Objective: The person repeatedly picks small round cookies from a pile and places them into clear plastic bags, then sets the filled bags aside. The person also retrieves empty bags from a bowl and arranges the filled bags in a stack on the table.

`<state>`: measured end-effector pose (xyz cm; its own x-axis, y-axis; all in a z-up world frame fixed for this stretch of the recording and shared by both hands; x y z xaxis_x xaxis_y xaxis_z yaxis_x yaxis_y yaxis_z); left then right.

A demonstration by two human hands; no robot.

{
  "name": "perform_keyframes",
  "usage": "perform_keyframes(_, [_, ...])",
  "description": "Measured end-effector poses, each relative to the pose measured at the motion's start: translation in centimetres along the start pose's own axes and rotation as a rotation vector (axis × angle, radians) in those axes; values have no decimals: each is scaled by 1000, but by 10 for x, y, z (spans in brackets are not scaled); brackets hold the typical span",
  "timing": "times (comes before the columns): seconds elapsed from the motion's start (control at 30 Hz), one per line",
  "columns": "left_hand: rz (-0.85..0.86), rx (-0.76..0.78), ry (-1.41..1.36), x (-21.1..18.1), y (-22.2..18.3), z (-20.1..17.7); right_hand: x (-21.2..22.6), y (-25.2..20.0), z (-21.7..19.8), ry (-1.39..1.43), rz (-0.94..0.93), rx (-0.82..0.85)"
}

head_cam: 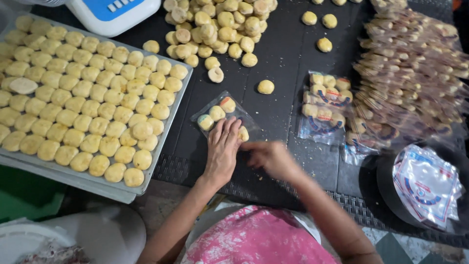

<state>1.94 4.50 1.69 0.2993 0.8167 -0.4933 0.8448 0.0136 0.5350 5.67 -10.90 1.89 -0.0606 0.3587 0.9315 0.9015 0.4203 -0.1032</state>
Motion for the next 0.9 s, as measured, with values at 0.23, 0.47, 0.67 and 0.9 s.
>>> perform_keyframes(0.23, [41,-35,241,-18,8,-1,-2,103,-70,-1079,-505,-580])
perform_keyframes(0.47, [63,-55,281,-10,1,6,-36,74,-56,-968,-660,-537])
perform_keyframes(0.67, [81,-35,253,-6,6,4,-26,-11,-24,-772,-499,-572])
perform_keyframes(0.9, [201,-79,213,-5,5,-2,-32,-4,5,-818,-553,-528])
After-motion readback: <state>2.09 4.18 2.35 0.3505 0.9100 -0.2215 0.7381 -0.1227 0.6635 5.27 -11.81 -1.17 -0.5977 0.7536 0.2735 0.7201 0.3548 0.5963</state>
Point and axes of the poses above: each hand's wrist, its own y-axis towards the middle knuckle, its own z-axis out of the palm, x = y × z, the point moved 4 cm from there along y, towards the middle knuckle, and after that the axes turned 9 degrees about -x, right-handed, at the moved point
